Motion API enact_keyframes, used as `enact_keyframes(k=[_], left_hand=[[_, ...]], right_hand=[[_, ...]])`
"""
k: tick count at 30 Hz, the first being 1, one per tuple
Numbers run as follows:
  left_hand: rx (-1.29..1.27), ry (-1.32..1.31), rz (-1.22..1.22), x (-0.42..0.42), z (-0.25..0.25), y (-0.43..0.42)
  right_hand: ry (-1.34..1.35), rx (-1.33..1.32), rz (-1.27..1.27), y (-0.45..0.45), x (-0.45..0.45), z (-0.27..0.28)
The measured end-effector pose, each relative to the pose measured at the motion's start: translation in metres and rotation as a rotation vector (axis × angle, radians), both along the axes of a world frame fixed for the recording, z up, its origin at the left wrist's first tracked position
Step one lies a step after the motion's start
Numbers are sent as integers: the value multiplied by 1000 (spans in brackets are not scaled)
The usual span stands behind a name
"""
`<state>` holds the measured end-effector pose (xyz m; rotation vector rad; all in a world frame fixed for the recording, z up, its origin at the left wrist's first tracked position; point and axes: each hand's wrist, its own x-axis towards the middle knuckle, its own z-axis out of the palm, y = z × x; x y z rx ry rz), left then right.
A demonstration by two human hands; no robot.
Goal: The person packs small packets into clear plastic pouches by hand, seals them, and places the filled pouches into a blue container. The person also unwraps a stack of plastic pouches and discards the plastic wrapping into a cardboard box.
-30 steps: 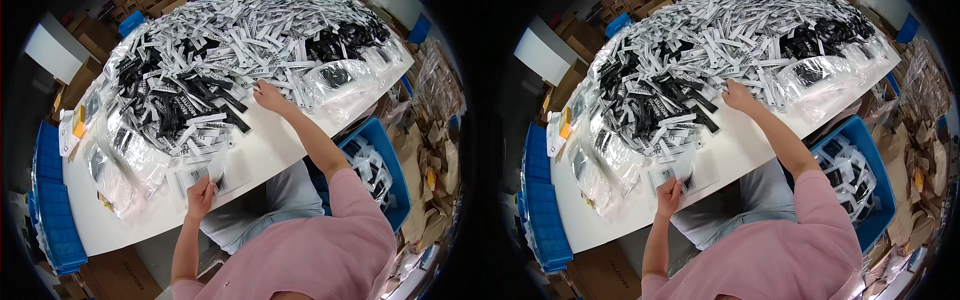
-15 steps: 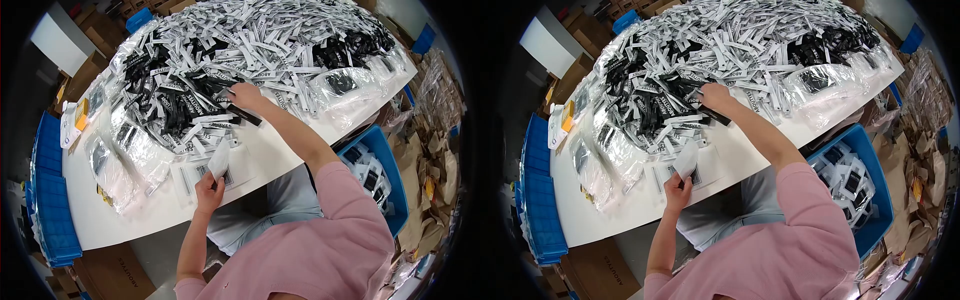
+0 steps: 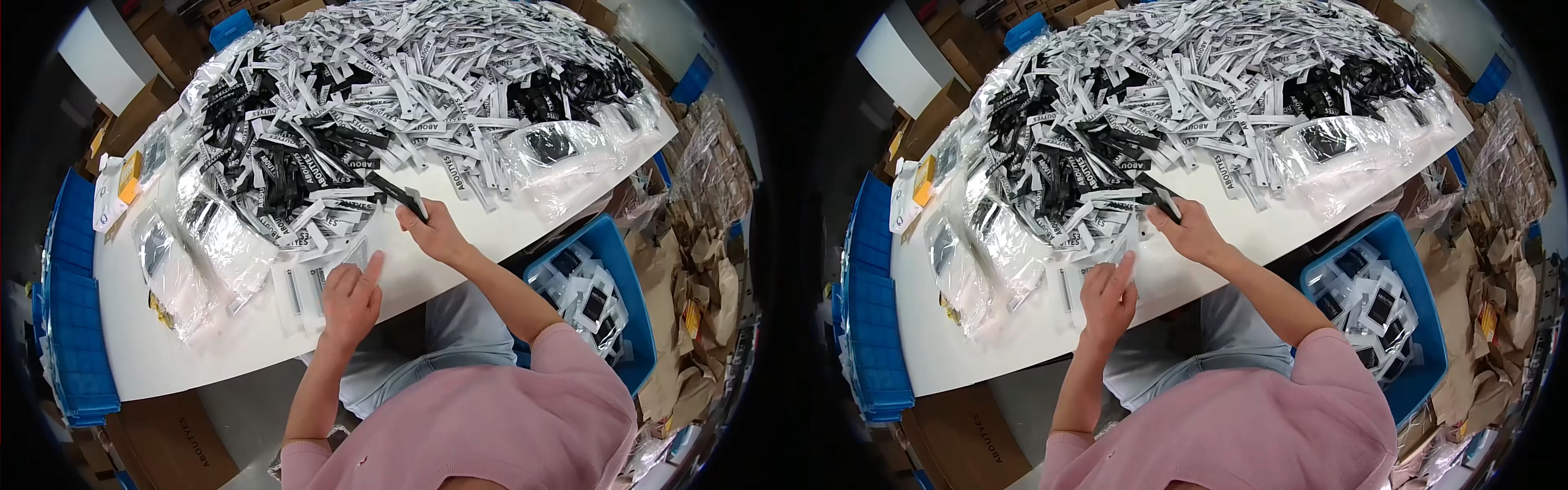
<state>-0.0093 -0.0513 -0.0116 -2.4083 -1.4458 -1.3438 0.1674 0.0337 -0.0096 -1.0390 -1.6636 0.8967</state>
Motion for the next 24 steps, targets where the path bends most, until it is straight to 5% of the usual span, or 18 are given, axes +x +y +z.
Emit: enact_keyframes(k=[2, 5, 14, 16, 17, 19, 20, 24], left_hand=[[147, 154, -56, 0, 6, 2], [173, 305, -154, -2, 13, 2], [74, 362, 31, -8, 10, -7], [-128, 257, 130, 2, 20, -7], [-129, 255, 132, 7, 17, -10], [-579, -686, -197, 13, 10, -16], [-718, -858, -193, 7, 7, -15], [-634, -875, -119, 3, 16, -12]], right_hand=[[211, -610, 213, -14, -1, 36], [195, -652, 271, -8, 5, 31], [-52, -512, 347, -16, 3, 23], [-58, -450, 228, -20, -2, 22], [-152, -220, 267, -25, -4, 26], [-360, 150, 367, -35, -9, 36], [-362, 149, 369, -38, -14, 37], [-508, 376, 353, -42, -23, 44]])
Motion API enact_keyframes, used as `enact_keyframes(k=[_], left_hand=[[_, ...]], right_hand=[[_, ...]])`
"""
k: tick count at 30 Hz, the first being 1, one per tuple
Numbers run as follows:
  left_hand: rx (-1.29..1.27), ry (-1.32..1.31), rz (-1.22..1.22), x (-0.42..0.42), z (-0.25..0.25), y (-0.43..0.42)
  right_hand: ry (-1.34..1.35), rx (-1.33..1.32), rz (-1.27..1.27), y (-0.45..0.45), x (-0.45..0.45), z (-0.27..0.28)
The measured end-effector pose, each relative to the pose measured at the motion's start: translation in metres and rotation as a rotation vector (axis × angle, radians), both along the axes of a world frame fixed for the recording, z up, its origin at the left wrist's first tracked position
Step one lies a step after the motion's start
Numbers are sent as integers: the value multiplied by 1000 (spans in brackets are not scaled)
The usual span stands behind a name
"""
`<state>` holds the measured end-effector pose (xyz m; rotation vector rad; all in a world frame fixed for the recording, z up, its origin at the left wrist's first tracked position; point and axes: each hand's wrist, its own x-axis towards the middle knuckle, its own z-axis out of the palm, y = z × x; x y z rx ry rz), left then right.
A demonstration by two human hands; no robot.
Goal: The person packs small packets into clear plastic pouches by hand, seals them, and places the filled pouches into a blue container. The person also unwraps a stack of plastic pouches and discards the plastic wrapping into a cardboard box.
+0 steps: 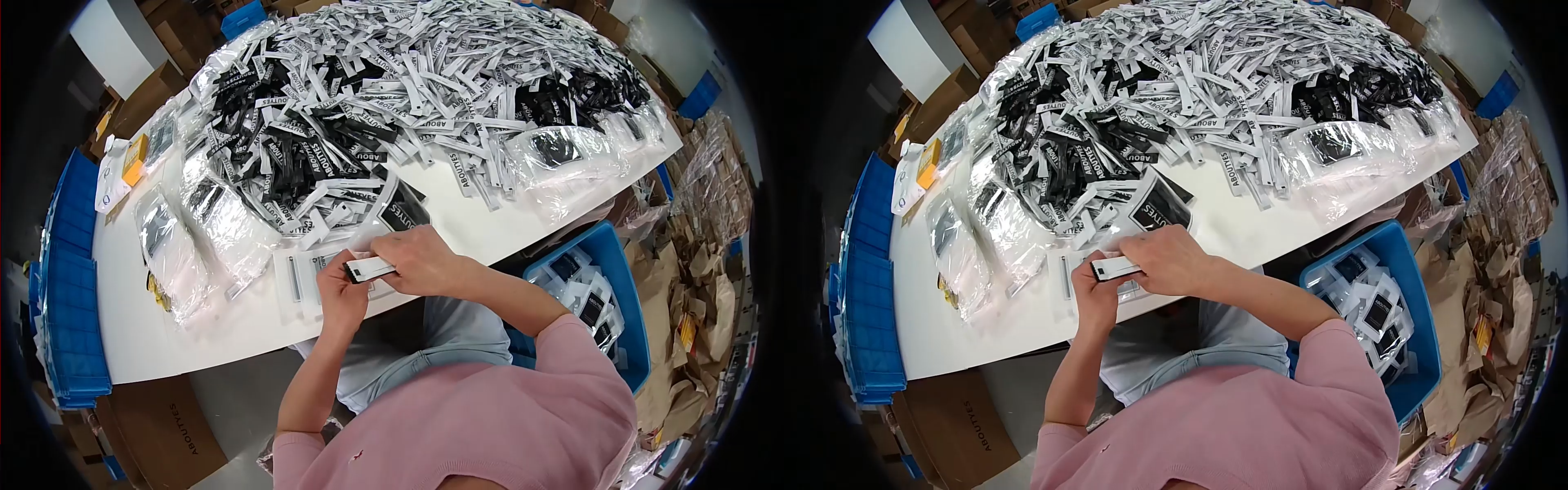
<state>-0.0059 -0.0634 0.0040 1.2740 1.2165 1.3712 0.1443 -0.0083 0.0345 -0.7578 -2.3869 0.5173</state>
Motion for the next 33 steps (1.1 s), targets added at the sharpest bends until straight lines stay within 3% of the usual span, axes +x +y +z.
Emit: enact_keyframes(k=[1, 3, 5, 6, 8, 10, 13, 17, 19, 23, 25, 26, 29, 31, 33], left_hand=[[1, -1, 4, 3, 2, 0], [-138, -534, 63, 8, 6, 2], [-166, -562, 11, 5, 13, 4], [-192, -590, -43, 4, 18, 5], [-217, -570, -31, 5, 19, 5], [-171, -200, -3, 4, 11, 8], [-27, -42, -12, 5, -1, 11], [28, -27, 88, 9, -16, 14], [33, 222, 49, 2, -19, 15], [158, 391, 25, -3, -15, 17], [212, 259, 53, -13, -17, 34], [316, 344, 58, -16, -14, 38], [46, 278, 25, -22, -3, 53], [56, 409, -136, -15, 18, 44], [152, 593, 131, -19, 21, 44]], right_hand=[[-44, -23, -4, 0, 0, 2], [-85, -51, -8, 0, -1, 0], [284, -102, 54, 5, -2, -7], [315, -335, 73, 5, 0, 0], [220, -420, 36, 9, 4, 7], [121, -454, -43, 7, 4, 9], [106, -268, -31, 9, 4, 4], [-78, -91, -163, 4, 1, -7], [-119, -39, -77, 7, 2, -11], [-39, 48, 49, -2, 4, -11], [-156, 9, 48, -14, -1, -9], [26, 40, 49, -12, -4, -13], [172, 12, -4, -1, -7, -3], [189, 78, -32, 12, -3, -5], [276, 143, -133, 25, 3, -11]])
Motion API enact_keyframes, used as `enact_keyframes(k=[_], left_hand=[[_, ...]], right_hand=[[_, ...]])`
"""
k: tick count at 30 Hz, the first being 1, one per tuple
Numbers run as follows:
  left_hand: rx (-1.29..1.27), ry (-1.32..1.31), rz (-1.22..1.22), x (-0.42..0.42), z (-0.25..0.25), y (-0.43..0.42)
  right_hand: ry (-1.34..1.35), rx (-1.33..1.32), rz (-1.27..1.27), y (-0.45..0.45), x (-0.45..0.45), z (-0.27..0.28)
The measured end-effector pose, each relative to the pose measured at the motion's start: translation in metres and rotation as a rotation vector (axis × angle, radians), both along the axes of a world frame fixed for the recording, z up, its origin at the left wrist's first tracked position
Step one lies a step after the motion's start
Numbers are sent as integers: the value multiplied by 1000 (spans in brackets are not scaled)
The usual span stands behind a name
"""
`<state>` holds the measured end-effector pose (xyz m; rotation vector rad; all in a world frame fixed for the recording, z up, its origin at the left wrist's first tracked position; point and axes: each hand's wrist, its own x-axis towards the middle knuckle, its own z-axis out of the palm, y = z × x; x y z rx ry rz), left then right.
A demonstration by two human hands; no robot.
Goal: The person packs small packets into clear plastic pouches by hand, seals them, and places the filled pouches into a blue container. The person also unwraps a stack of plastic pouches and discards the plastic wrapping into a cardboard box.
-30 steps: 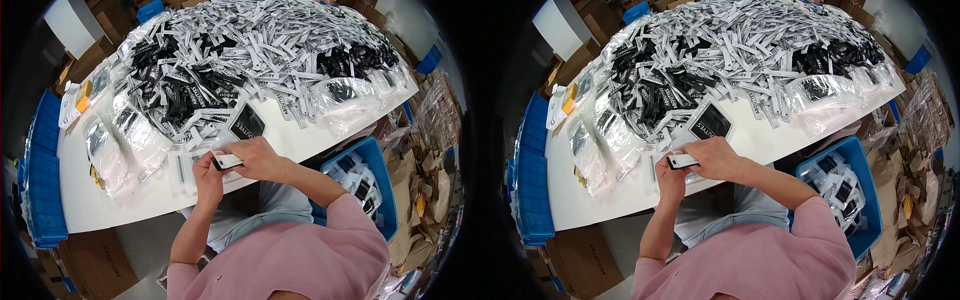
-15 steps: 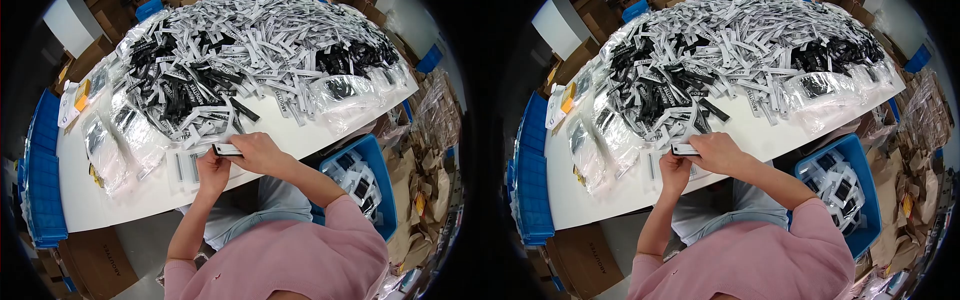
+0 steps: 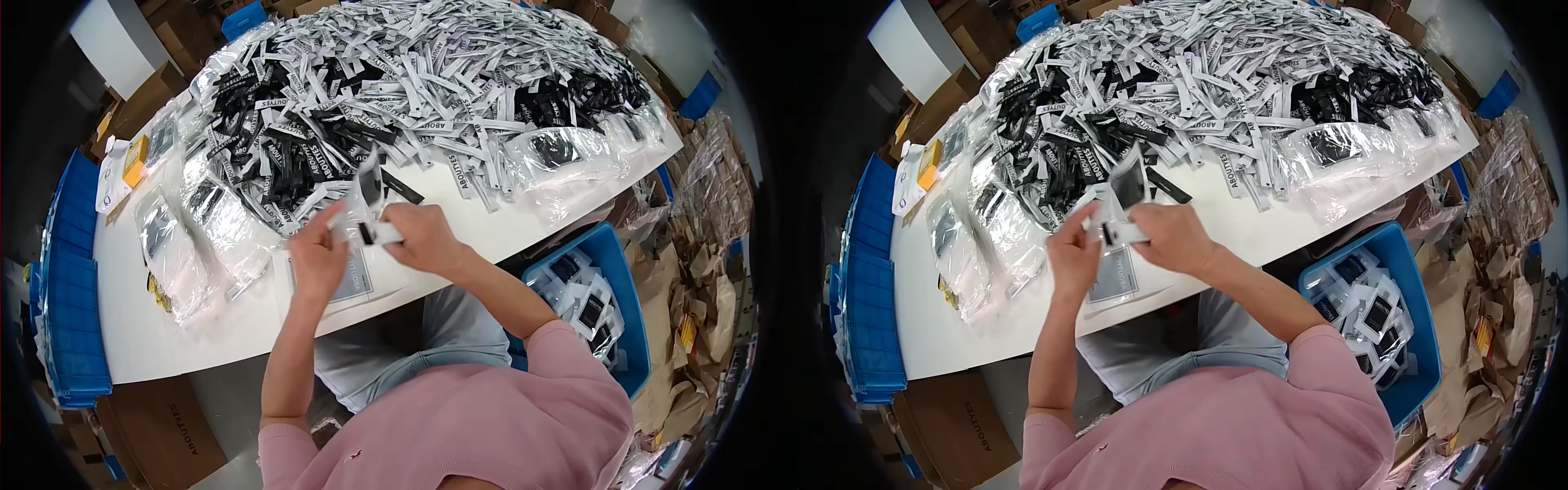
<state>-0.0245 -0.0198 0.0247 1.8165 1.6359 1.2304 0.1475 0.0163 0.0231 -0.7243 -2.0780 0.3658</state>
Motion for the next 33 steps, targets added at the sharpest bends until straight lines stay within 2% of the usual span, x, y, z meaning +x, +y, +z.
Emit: enact_keyframes(k=[1, 2, 3, 6, 7, 8, 9, 10, 11, 12, 13, 14, 15, 16, 17, 18, 22, 24, 25, 27, 28, 30, 31, 33], left_hand=[[132, 75, 133, -2, 16, 0], [582, 349, 11, -1, 13, 7], [581, 348, 17, 1, 11, 10], [445, 374, 108, 3, 8, 16], [447, 372, 108, 5, 7, 14], [378, 206, 117, 9, 7, 12], [304, 41, 124, 14, 6, 10], [434, 26, 58, 20, -3, 12], [509, 166, 21, 24, -8, 12], [580, 308, -13, 27, -12, 10], [518, 305, -17, 32, -14, 7], [339, 167, 37, 30, -16, 5], [167, 29, 89, 26, -15, 4], [63, -103, 136, 21, -11, 6], [64, -102, 132, 18, -7, 7], [63, -114, 122, 17, -4, 8], [121, -91, 77, 25, -3, 5], [151, -64, 62, 25, -8, 3], [251, 4, 72, 26, -11, 2], [428, 203, 14, 33, -18, 0], [426, 198, 19, 36, -21, 1], [583, 250, -23, 39, -23, 9], [400, 262, 58, 33, -18, 10], [68, -9, 182, 20, -3, 11]], right_hand=[[92, -84, -39, 4, -6, -6], [180, -172, -78, 6, -11, -10], [107, -322, -131, 7, -12, -8], [219, -258, -100, -9, -19, -3], [139, -243, -55, -16, -17, -1], [138, -238, -58, -16, -18, -9], [112, -378, -33, -15, -22, -16], [84, -519, -7, -13, -23, -22], [198, -593, 109, -10, -20, -25], [239, -761, 72, -4, -17, -21], [278, -936, 35, 0, -16, -9], [205, -1135, -36, 2, -11, 9], [206, -1133, -30, -3, -8, 10], [182, -831, -12, -12, -5, 8], [155, -529, 1, -21, -4, 6], [123, -420, 61, -28, -5, 0], [63, -437, 45, -29, -6, -1], [-77, -555, -14, -21, -4, 1], [-75, -556, -17, -17, -4, 0], [65, -765, 143, -5, -2, -10], [59, -767, 145, -1, -5, -15], [499, -1053, 164, 6, -23, -30], [478, -894, 121, 4, -35, -36], [331, -721, 82, -18, -39, -28]])
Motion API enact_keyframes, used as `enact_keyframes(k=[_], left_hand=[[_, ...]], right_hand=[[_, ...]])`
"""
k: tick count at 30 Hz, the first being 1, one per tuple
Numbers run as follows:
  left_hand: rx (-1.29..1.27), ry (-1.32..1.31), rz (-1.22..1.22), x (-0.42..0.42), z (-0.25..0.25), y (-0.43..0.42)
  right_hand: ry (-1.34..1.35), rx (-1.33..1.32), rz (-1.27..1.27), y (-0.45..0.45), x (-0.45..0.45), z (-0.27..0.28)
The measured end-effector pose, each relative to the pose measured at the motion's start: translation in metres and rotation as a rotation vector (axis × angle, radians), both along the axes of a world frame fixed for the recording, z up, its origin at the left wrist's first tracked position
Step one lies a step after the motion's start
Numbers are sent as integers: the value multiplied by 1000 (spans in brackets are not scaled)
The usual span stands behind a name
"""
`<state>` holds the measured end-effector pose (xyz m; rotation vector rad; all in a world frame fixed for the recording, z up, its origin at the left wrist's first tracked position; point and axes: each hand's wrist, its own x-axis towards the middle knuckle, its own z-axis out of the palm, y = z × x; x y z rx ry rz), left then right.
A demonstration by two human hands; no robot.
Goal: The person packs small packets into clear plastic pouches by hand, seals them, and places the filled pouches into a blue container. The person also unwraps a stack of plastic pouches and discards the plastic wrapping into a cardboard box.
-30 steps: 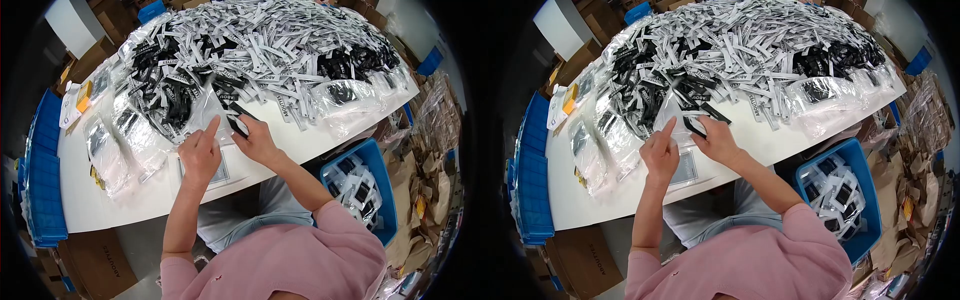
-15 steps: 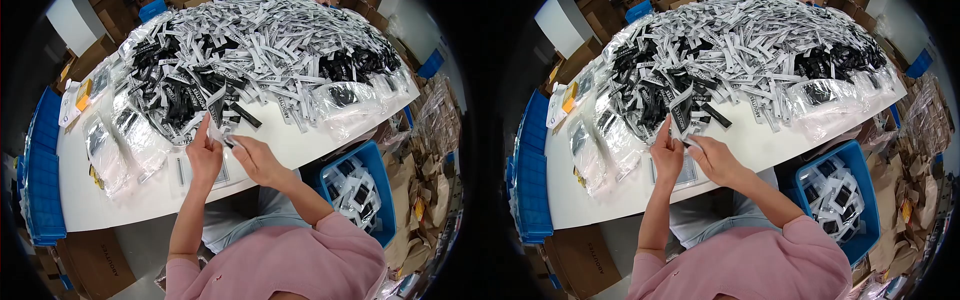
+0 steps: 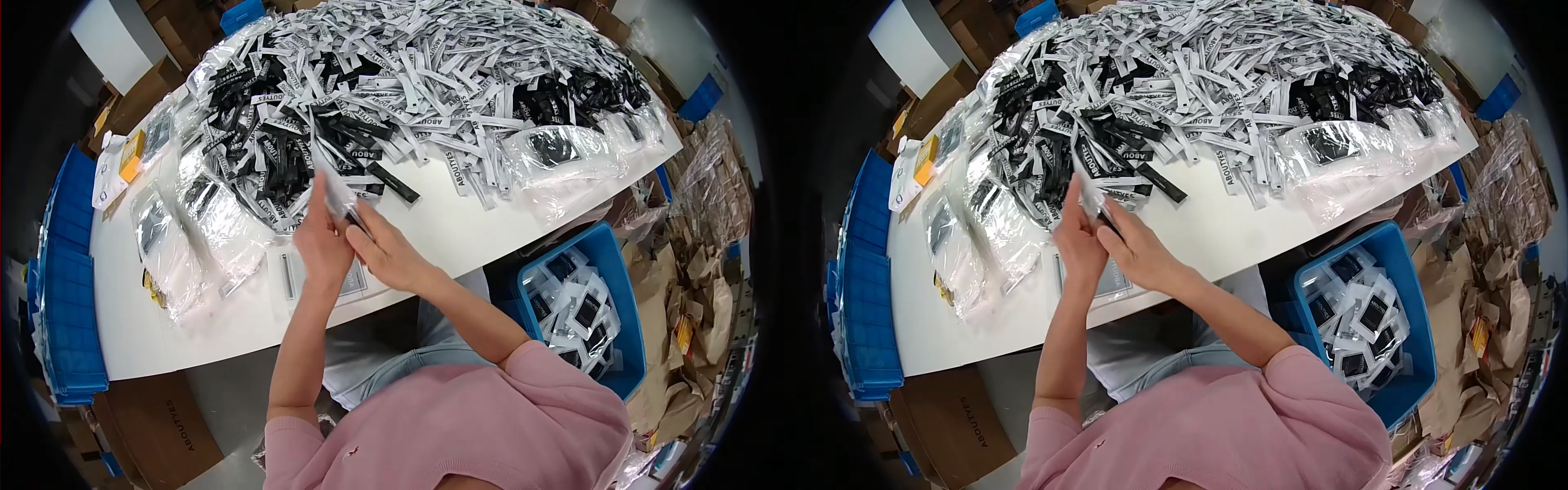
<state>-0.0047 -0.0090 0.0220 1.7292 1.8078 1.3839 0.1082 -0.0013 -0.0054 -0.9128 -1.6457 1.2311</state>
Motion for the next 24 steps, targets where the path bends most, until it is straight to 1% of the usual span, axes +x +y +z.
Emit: enact_keyframes(k=[1, 2, 3, 4, 5, 6, 8, 9, 11, 12, 13, 15, 16, 18, 19, 21, 22, 24], left_hand=[[-22, -40, 23, -3, 4, 1], [134, 151, -55, -2, -5, 2], [284, 342, -130, 3, -12, -3], [390, 429, -223, 10, -18, -9], [391, 431, -218, 10, -20, -9], [318, 359, -175, 9, -18, -9], [155, 208, -116, 4, -11, -10], [160, 206, -110, 5, -9, -10], [341, 388, -262, 9, -8, -15], [377, 412, -303, 19, -1, -20], [378, 413, -303, 21, 0, -20], [229, 341, -251, 24, 2, -21], [227, 342, -250, 22, 5, -23], [-193, 48, -415, 10, 18, -26], [-193, 46, -410, 2, 23, -25], [118, 350, -392, -18, 35, -14], [149, 482, -397, -24, 55, -9], [85, 635, -535, -38, 72, 0]], right_hand=[[-3, 5, 18, -9, 4, 9], [-4, 10, 17, -5, 5, 9], [80, -24, 3, 1, 7, 6], [165, -57, -9, 6, 7, 2], [182, 30, -1, 11, 7, -7], [184, 30, 3, 12, 10, -5], [247, -290, 252, 8, 21, -1], [243, -286, 257, 10, 23, 0], [260, -267, 110, 13, 25, 1], [259, -262, 113, 16, 23, 2], [206, -117, 14, 18, 19, 2], [97, 167, -186, 19, 14, 1], [98, 165, -185, 20, 15, 1], [210, -169, 78, 22, 19, 5], [208, -170, 83, 21, 20, 7], [169, -38, 111, 17, 26, 11], [-35, -34, 139, 19, 31, 6], [-57, -3, 156, 19, 32, 4]])
